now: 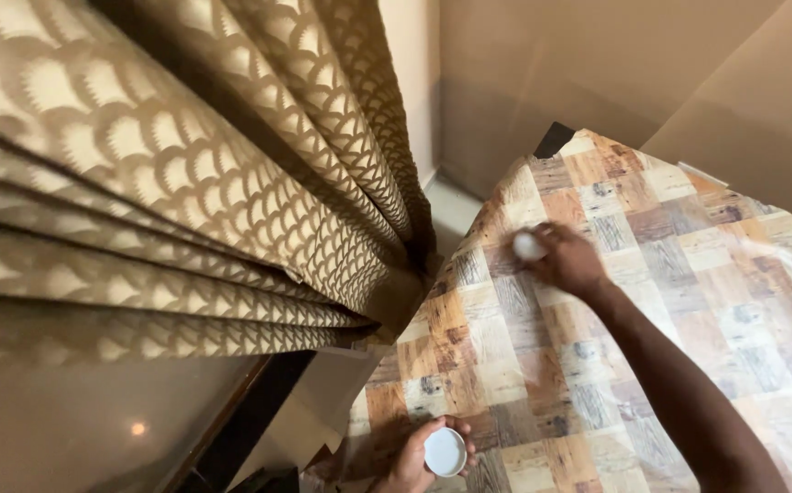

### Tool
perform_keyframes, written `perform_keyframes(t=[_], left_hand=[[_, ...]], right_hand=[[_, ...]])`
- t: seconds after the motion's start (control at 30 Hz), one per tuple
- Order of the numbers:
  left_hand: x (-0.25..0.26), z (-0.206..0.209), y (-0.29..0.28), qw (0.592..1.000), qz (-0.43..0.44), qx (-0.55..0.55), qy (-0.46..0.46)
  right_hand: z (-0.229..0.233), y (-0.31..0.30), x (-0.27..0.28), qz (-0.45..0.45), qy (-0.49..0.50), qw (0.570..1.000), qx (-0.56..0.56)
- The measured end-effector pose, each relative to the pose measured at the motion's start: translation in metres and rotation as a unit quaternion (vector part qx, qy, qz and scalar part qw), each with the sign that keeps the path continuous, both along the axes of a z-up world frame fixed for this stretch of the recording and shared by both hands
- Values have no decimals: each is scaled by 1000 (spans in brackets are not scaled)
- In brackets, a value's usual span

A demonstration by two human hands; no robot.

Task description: The person cleans a rectangular table covered with a patterned tablecloth. They open a small white container and use a white cloth to wipe the table surface in circular and back-and-forth motions, covering the entire area.

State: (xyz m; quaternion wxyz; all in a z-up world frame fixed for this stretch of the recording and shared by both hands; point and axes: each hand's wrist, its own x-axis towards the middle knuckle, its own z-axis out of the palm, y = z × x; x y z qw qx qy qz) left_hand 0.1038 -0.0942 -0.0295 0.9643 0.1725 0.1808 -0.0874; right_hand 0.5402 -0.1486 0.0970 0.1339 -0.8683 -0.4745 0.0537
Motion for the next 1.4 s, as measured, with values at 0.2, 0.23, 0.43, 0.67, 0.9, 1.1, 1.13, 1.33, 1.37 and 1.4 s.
perform_keyframes(t=[0.2, 0.23, 0.43, 0.67, 0.9, 1.1, 1.13, 1.33, 1.37, 1.4], left_hand=[[-14, 26, -2, 1000, 22, -3, 15], [-16, 32, -2, 999, 29, 8, 13], [-34, 71, 9, 997, 75, 27, -3], [-74, 97, 18, 989, 136, 51, 31], [-116, 113, 17, 976, 201, 63, 48], [-144, 121, 14, 960, 255, 98, 65], [-149, 121, 13, 959, 262, 92, 62], [-177, 117, 0, 944, 322, 56, 43], [-181, 117, -1, 943, 328, 51, 38], [-185, 118, -2, 941, 334, 47, 32]], right_hand=[[-31, -1, -8, -77, -42, 993, 80], [-35, 1, -27, -35, -21, 994, 104], [-2, -16, -174, 192, 76, 975, 78], [11, -31, -199, -78, 62, 993, 69], [-26, -55, -307, 165, 51, 983, 67], [-15, -62, -289, -52, 47, 992, 108], [-8, -63, -281, -141, 26, 986, 86], [-27, -55, -379, 23, 120, 988, 92], [-28, -62, -405, 113, 94, 979, 143], [-27, -71, -425, 177, 169, 962, 123]])
